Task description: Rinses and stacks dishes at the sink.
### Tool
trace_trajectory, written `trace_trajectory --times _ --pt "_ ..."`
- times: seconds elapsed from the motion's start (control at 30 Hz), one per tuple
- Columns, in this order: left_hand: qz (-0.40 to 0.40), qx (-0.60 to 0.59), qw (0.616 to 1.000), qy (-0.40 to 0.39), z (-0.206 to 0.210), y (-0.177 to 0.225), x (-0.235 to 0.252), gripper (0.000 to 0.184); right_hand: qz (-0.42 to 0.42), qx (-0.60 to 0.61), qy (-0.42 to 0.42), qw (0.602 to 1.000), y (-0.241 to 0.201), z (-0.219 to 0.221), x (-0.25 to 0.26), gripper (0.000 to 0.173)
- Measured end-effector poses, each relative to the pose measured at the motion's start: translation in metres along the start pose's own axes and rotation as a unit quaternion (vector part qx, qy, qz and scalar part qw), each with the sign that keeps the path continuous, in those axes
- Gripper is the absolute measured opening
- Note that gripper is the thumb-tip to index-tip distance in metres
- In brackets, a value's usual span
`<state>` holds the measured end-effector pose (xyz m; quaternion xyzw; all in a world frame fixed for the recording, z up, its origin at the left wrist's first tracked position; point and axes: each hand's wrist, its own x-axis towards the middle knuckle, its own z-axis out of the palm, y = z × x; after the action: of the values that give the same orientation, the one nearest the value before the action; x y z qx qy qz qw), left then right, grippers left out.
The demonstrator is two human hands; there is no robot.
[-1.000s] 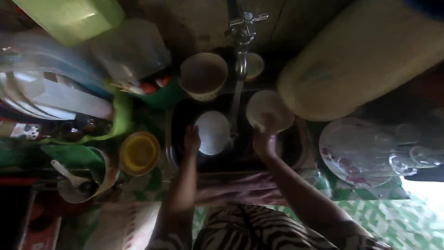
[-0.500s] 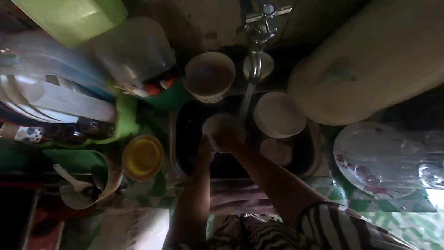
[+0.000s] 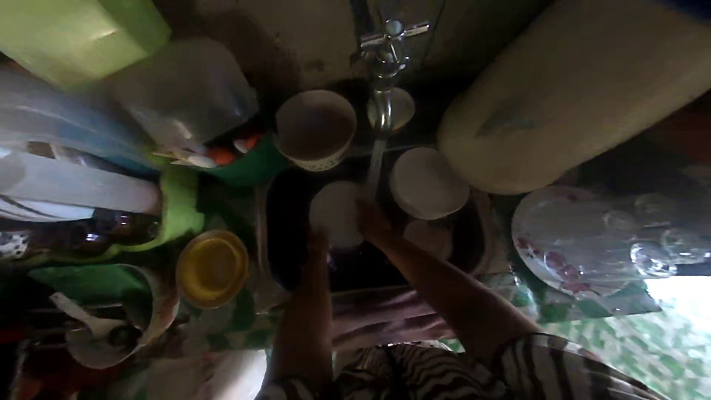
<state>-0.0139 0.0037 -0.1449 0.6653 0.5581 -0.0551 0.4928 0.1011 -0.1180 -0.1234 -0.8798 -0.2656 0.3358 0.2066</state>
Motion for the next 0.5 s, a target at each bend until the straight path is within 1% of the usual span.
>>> trace_trajectory --times 0.03,0.1,0.13,0.17,0.23,0.3,0.33,0.43,0.5 --pt "0.001 0.023 1.0 -0.008 -0.001 -0.001 -0.001 0.049 0.027 0.04 0.044 0.998 -0.003 0.004 0.002 0.06" --pt "-0.003 0.056 0.998 -0.004 -0.004 -0.008 -0.002 0.045 0.086 0.136 0.121 0.98 -0.005 0.01 0.0 0.056" --pt "-0.011 0.064 0.998 0.009 -0.005 -0.011 -0.001 0.045 0.109 0.167 0.145 0.969 -0.005 0.01 0.0 0.055" --pt "-0.02 0.044 0.999 0.026 -0.007 -0.014 0.0 0.045 0.119 0.192 0.147 0.963 -0.002 0.009 0.001 0.057" --pt "-0.01 -0.031 0.997 0.07 -0.014 -0.013 -0.006 0.044 0.115 0.222 0.097 0.963 0.006 0.01 0.006 0.057" --pt "0.036 -0.108 0.988 0.106 -0.026 -0.011 -0.017 0.042 0.107 0.264 0.034 0.958 0.009 0.014 0.005 0.057" --pt "0.062 -0.126 0.983 0.114 -0.033 -0.006 -0.024 0.042 0.108 0.283 0.008 0.953 0.004 0.014 0.003 0.058" --pt "0.149 -0.098 0.975 0.13 -0.05 0.013 -0.049 0.043 0.151 0.41 -0.015 0.899 -0.017 0.022 -0.002 0.047" --pt "0.197 -0.038 0.97 0.139 -0.059 0.034 -0.073 0.04 0.138 0.445 -0.03 0.884 -0.029 0.023 -0.005 0.046"
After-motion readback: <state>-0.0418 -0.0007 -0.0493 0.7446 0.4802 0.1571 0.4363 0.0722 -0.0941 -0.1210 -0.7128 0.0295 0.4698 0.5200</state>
